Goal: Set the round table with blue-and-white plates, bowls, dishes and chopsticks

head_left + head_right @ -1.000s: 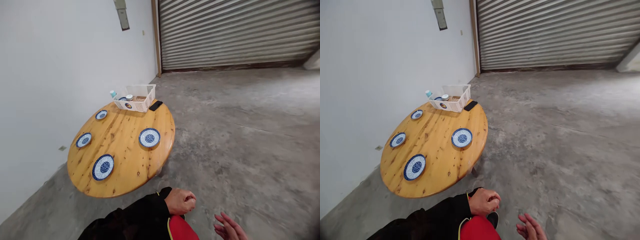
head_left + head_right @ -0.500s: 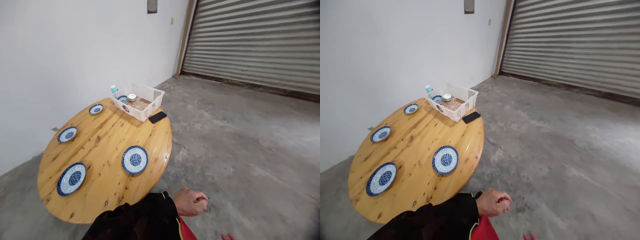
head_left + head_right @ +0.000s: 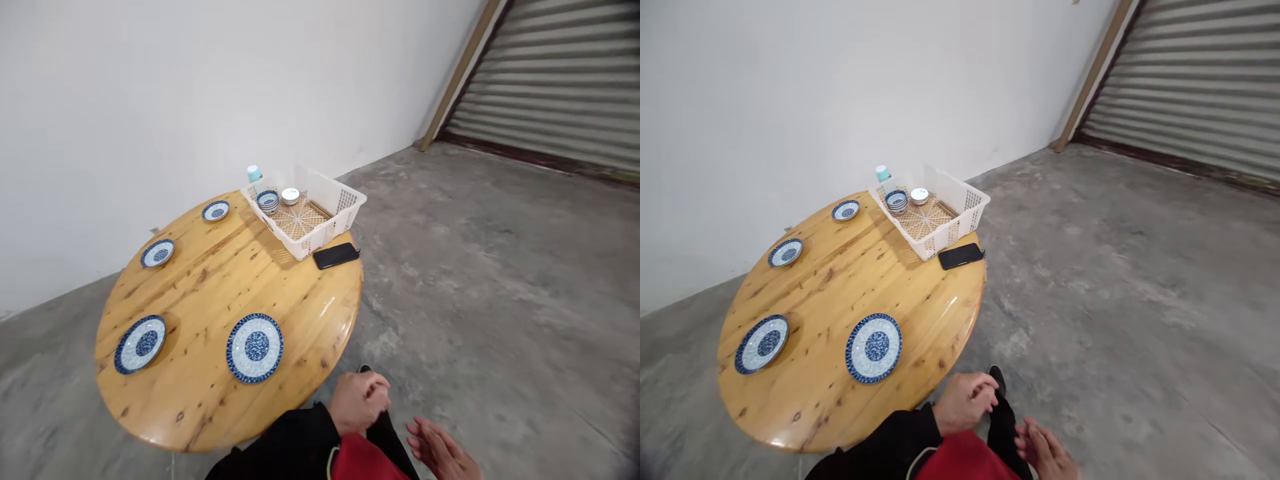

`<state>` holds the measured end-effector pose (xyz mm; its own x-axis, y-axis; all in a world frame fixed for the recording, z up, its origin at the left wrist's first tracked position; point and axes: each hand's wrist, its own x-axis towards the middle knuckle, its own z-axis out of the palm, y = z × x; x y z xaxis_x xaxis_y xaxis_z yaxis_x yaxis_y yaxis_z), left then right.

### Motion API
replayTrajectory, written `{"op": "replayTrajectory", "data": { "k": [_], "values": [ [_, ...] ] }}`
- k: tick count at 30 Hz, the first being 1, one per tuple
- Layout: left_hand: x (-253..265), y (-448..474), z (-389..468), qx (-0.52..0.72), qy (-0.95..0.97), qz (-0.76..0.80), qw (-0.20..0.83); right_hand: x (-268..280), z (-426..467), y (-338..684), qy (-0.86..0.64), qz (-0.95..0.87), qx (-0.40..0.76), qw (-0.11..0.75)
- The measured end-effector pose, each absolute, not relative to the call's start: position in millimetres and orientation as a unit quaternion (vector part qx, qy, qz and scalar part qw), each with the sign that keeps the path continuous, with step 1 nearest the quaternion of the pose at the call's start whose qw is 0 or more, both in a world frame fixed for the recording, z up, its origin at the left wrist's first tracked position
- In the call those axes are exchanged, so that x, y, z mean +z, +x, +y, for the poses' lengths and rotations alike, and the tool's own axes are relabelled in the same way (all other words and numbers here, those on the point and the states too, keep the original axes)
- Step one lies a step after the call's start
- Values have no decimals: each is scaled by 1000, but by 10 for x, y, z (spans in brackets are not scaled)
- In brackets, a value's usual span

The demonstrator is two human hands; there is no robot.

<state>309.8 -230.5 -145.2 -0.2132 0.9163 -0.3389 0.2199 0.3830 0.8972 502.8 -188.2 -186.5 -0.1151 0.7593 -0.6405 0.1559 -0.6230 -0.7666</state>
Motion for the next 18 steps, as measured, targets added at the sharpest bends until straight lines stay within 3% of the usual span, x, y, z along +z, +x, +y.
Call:
{"op": "replayTrajectory", "data": {
  "k": [9, 18],
  "values": [
    [-1184, 2986, -1684, 494, 234, 770, 328, -1282, -304, 4513, -522, -441, 702, 203],
    [-713, 2538, -1793, 516, 175, 818, 186, -922, 427, 3730, -394, -540, 720, 185]
  ]
}}
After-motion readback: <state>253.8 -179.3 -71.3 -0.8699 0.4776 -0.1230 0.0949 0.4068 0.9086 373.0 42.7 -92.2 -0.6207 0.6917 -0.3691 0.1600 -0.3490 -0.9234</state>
